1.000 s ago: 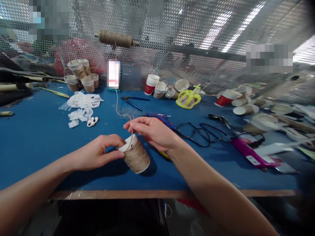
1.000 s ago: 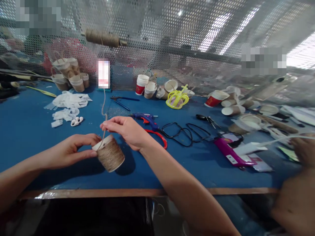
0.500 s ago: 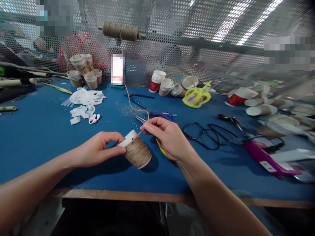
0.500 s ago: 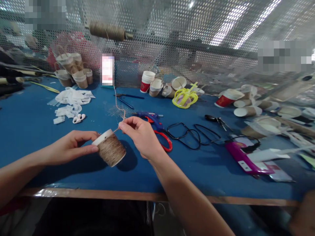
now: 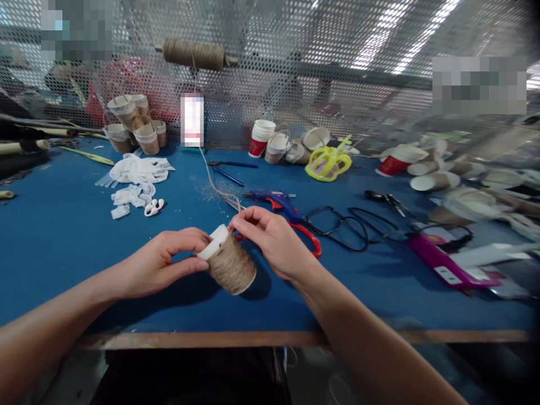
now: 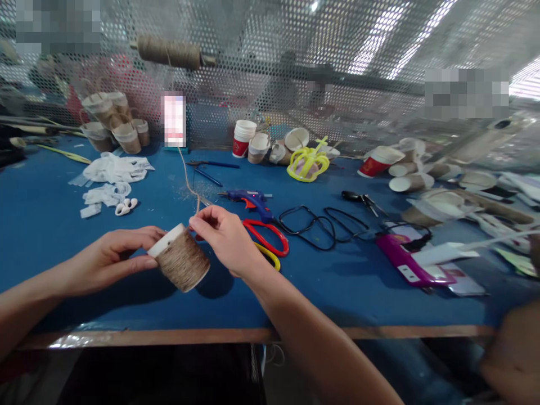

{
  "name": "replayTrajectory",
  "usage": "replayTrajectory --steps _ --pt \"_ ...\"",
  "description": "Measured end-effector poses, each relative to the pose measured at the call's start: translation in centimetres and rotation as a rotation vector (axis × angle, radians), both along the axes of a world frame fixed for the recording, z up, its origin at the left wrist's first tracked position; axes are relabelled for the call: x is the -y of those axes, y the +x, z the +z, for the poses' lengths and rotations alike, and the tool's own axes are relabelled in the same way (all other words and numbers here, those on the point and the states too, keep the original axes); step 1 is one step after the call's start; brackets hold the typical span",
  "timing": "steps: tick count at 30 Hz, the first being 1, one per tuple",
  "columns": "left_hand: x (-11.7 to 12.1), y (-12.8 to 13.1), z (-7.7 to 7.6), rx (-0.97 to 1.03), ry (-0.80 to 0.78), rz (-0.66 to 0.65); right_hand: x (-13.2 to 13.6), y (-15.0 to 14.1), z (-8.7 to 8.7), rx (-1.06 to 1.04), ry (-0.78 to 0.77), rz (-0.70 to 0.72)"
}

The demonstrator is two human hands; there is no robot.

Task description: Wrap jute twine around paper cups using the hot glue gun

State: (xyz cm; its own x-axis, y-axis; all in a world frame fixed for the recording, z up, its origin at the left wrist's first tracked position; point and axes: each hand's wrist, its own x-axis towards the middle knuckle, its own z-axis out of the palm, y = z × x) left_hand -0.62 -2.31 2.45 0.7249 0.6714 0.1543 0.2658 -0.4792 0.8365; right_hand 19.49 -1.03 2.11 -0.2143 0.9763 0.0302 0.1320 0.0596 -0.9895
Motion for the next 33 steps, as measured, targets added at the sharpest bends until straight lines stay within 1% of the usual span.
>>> replayTrajectory --steps 3,8,15,18,21,24,28,31,33 --pt "0.0 0.0 0.0 0.020 0.017 -0.020 0.3 -0.2 -0.1 0.045 0.028 0.025" --pt "-0.1 0.0 0.0 0.040 0.024 -0.014 0.8 -0.5 0.0 0.192 0.072 0.030" --pt "-0.3 0.2 -0.1 0.016 -0.004 0.041 0.7 -0.6 0.0 0.308 0.142 -0.007" --pt "-0.3 0.2 -0.2 0.009 -0.038 0.065 0.6 -0.6 -0.2 0.348 0.223 -0.045" --pt "-0.1 0.3 -0.2 -0.012 -0.085 0.119 0.9 -0.6 -0.5 0.403 0.338 -0.070" --pt "0.0 0.7 -0.2 -0.013 -0.147 0.181 1.3 -1.0 -0.9 0.470 0.449 -0.058" --pt "0.3 1.5 -0.3 -0.020 -0.219 0.228 1.8 -1.6 -1.4 0.589 0.557 -0.017" --pt "0.5 1.9 -0.5 -0.053 -0.212 0.252 2.0 -1.9 -1.4 0.657 0.639 0.007" --pt "0.5 2.0 -0.6 -0.069 -0.201 0.264 2.0 -1.8 -1.3 0.656 0.667 0.018"
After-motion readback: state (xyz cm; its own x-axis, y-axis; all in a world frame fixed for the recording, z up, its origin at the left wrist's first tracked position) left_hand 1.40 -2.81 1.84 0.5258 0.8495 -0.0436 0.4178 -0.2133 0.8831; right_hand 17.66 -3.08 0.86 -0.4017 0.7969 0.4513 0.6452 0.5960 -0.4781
